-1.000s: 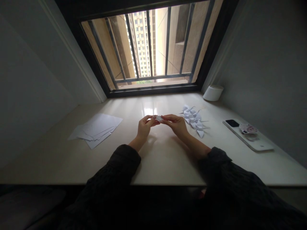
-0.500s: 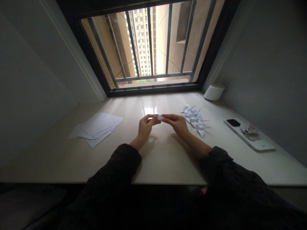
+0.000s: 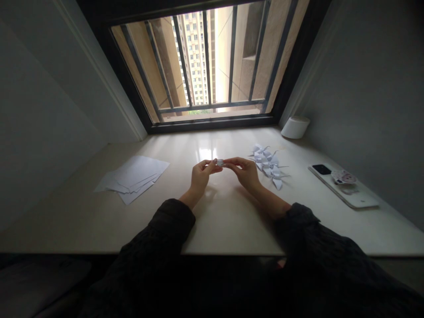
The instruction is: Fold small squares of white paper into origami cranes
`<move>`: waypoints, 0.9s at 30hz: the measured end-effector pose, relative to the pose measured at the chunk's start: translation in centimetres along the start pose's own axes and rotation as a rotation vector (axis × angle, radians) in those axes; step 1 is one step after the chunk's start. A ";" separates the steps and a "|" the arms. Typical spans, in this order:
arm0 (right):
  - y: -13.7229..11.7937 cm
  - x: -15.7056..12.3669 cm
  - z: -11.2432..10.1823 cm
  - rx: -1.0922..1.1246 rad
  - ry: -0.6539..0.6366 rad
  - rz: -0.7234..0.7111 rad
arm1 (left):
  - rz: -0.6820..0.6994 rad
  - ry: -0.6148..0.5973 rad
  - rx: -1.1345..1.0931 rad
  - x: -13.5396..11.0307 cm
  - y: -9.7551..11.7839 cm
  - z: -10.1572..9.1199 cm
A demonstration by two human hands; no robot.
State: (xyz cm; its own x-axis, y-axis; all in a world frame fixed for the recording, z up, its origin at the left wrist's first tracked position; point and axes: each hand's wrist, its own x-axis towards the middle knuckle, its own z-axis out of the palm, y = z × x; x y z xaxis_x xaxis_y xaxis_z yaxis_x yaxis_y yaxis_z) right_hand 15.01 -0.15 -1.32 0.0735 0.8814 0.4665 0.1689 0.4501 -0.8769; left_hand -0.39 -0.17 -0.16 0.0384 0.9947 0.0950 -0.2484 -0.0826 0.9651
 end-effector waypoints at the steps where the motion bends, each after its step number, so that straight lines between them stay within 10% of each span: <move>1: -0.1 -0.1 0.0 -0.020 0.009 -0.018 | -0.002 -0.002 0.002 0.0 0.0 0.0; 18: -0.3 0.0 -1.0 -0.506 -0.081 -0.399 | 0.127 -0.016 0.129 0.1 -0.4 -0.1; 27: -0.5 0.0 -0.7 -0.622 -0.071 -0.369 | 0.187 -0.004 0.256 -0.1 -0.8 -0.2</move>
State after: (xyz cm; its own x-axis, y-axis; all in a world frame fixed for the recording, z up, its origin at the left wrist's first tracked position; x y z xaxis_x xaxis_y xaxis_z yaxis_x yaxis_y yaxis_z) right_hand 15.60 -0.47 -0.82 -0.1565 0.7049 0.6918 0.6995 0.5736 -0.4263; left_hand -0.42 -0.17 -0.99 0.0193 0.9607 0.2769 0.0004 -0.2769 0.9609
